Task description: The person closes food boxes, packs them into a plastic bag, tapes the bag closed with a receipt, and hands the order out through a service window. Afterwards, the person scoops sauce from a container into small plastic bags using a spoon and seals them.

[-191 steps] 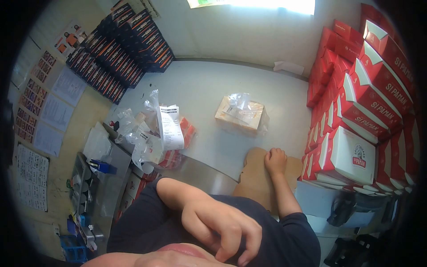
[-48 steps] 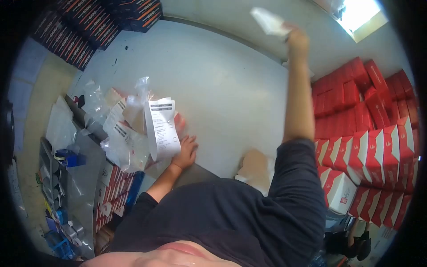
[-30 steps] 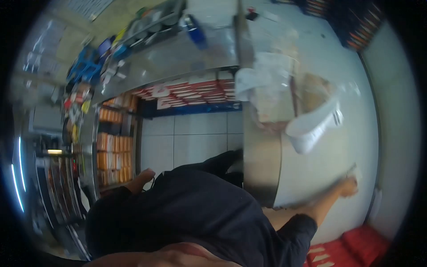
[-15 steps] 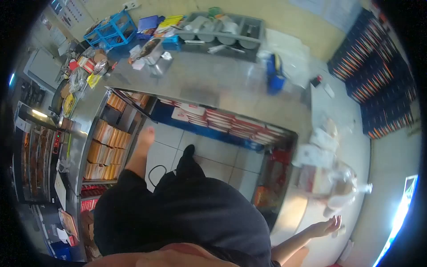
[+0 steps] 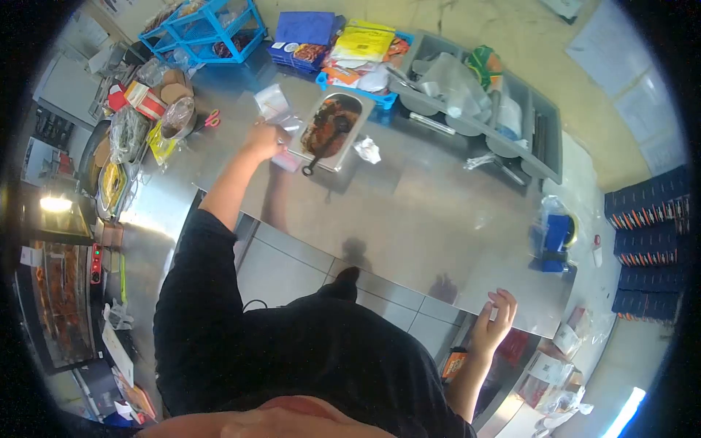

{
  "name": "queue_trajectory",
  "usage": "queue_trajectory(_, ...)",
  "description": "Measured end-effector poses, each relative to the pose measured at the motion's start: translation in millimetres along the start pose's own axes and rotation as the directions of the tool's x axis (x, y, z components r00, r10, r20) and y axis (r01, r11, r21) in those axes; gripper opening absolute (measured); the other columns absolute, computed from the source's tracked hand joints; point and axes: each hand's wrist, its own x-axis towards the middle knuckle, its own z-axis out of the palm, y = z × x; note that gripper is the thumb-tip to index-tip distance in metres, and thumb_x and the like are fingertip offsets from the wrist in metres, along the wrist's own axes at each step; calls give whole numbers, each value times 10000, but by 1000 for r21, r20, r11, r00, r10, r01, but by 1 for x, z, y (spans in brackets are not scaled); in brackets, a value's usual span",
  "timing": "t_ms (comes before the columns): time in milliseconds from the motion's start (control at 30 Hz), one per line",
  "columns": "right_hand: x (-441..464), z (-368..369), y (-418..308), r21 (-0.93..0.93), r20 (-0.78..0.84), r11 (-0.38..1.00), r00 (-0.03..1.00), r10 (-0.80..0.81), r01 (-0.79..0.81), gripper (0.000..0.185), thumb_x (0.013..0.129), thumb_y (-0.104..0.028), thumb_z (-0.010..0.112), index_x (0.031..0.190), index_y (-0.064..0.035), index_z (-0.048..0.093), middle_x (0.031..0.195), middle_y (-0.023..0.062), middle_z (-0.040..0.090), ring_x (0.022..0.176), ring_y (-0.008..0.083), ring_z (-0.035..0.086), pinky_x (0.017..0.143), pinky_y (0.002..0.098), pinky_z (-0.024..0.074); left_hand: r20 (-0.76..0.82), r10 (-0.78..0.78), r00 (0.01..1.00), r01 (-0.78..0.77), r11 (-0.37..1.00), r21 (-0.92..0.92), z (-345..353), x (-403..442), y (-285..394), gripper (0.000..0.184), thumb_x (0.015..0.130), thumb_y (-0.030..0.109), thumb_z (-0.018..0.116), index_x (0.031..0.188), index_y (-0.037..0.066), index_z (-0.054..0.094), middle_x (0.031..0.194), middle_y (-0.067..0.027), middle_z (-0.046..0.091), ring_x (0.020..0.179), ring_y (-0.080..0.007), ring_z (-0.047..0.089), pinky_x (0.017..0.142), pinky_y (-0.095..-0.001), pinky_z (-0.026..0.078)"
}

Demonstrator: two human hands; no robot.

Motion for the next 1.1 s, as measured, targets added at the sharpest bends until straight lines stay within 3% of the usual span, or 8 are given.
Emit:
queue_trajectory(67, 11, 11, -18, 40, 20, 999, 999, 35, -35, 164, 767, 2, 503, 913, -23, 575, 1023, 145, 539, 918, 265, 527, 715, 317, 439, 133, 111, 985, -102, 992, -72, -6, 7, -2, 59, 708, 252, 630, 746, 227, 668, 813, 12, 663, 853, -218, 613, 891, -433, 358)
queue_trajectory(233, 24, 25, -63, 39, 53, 998, 998, 39, -41, 163, 763, 16, 492, 898, -18, 578, 996, 142, 550, 905, 258, 539, 742, 324, 439, -135, 133, 982, -160, 962, -220, -18, 5, -17, 30, 694, 194, 650, 712, 170, 651, 789, 3, 660, 753, -224, 623, 711, -386, 457)
queue_trajectory(333, 25, 40, -84, 135, 92, 989, 993, -68, 55, 154, 759, 34, 493, 871, -17, 585, 933, 139, 571, 878, 252, 551, 762, 320, 438, -363, -80, 928, -77, 913, -400, -59, -10, -13, 39, 731, 150, 652, 742, 119, 631, 777, -35, 648, 691, -210, 620, 614, -330, 475)
queue_trajectory(400, 23, 60, -102, 322, 128, 947, 991, -47, 3, 149, 741, 73, 519, 841, -11, 591, 857, 128, 591, 815, 230, 573, 740, 295, 453, -338, -456, 823, -9, 586, -810, -110, -40, 7, 61, 767, 117, 651, 784, 74, 611, 768, -62, 635, 677, -189, 613, 621, -291, 477)
queue_trajectory(500, 29, 87, -155, 515, 458, 833, 886, -68, -202, 142, 765, 17, 579, 901, -6, 615, 885, 116, 609, 792, 174, 580, 708, 276, 458, -436, -57, 898, -391, 348, -852, -142, -96, 55, 94, 785, 96, 642, 854, 52, 597, 761, -55, 629, 685, -170, 606, 652, -276, 473)
queue_trajectory(600, 17, 109, -192, 679, 572, 616, 814, -102, -400, 133, 795, -21, 585, 923, -6, 617, 841, 81, 621, 758, 130, 576, 673, 258, 455, -432, 238, 870, -487, 274, -829, -153, -140, 118, 78, 770, 75, 633, 843, 72, 605, 717, -83, 585, 678, -255, 578, 620, -345, 452)
queue_trajectory(700, -2, 106, -198, 534, 620, 773, 780, -83, -342, 116, 825, -88, 587, 894, 0, 614, 706, 39, 614, 657, 76, 549, 592, 237, 442, -425, 298, 855, -499, 245, -831, -149, -171, 142, 100, 743, 60, 632, 838, 74, 604, 711, -97, 569, 691, -288, 559, 609, -374, 434)
queue_trajectory(1100, -180, 62, -172, 551, 575, 618, 792, 206, -561, 122, 827, -108, 599, 780, 3, 617, 647, 40, 608, 600, 74, 544, 536, 232, 429, -358, 451, 818, -511, 282, -812, -148, -309, 192, 168, 706, 139, 687, 832, 57, 613, 752, -88, 588, 722, -264, 580, 648, -347, 457)
